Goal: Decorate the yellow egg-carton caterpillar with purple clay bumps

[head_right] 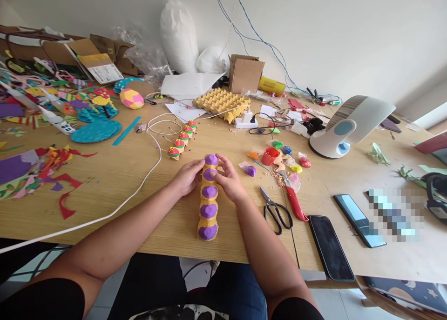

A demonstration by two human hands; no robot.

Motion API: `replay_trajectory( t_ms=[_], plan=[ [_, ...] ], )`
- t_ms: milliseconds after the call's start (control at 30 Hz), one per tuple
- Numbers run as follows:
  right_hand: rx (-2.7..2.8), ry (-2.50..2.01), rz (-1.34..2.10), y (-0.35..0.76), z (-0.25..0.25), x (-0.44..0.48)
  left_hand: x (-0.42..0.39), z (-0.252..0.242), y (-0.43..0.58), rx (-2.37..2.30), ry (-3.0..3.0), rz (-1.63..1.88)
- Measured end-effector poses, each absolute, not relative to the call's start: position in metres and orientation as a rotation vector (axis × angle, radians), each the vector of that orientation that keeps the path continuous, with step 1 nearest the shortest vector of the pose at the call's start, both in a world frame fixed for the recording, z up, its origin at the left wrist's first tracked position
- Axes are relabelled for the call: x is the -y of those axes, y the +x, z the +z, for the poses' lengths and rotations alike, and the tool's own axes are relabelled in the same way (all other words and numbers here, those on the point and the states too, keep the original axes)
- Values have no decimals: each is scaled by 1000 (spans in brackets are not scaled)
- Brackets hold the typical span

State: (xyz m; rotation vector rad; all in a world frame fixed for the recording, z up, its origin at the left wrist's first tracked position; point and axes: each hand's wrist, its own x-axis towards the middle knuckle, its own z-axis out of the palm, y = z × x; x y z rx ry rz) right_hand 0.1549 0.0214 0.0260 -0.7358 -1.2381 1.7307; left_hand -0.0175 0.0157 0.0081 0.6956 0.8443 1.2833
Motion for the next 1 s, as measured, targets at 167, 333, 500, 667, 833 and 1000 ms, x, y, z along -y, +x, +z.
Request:
replay_trajectory(
  t_ms=[167, 333, 500, 667, 833, 1000],
  plan=[
    [1100, -775, 1649, 156, 22, -29, -15, 10, -16, -873, 724, 1237],
    [1100, -859, 1559, 161, 19, -34, -11, 10, -17, -1031, 954, 1232],
    [1230, -872, 1555, 166, 23, -36, -16, 4, -23, -1039, 1216, 1165],
    [1438, -998, 1353, 170, 18, -43, -24, -3, -32, -1170, 1393, 1175],
    [1767, -1302, 755, 174, 9, -48, -24, -4, -42, -1524, 1837, 1052],
    [1848, -1370, 479, 178, 18, -45, -24, -5, -43, -1716, 2071, 1035]
  ],
)
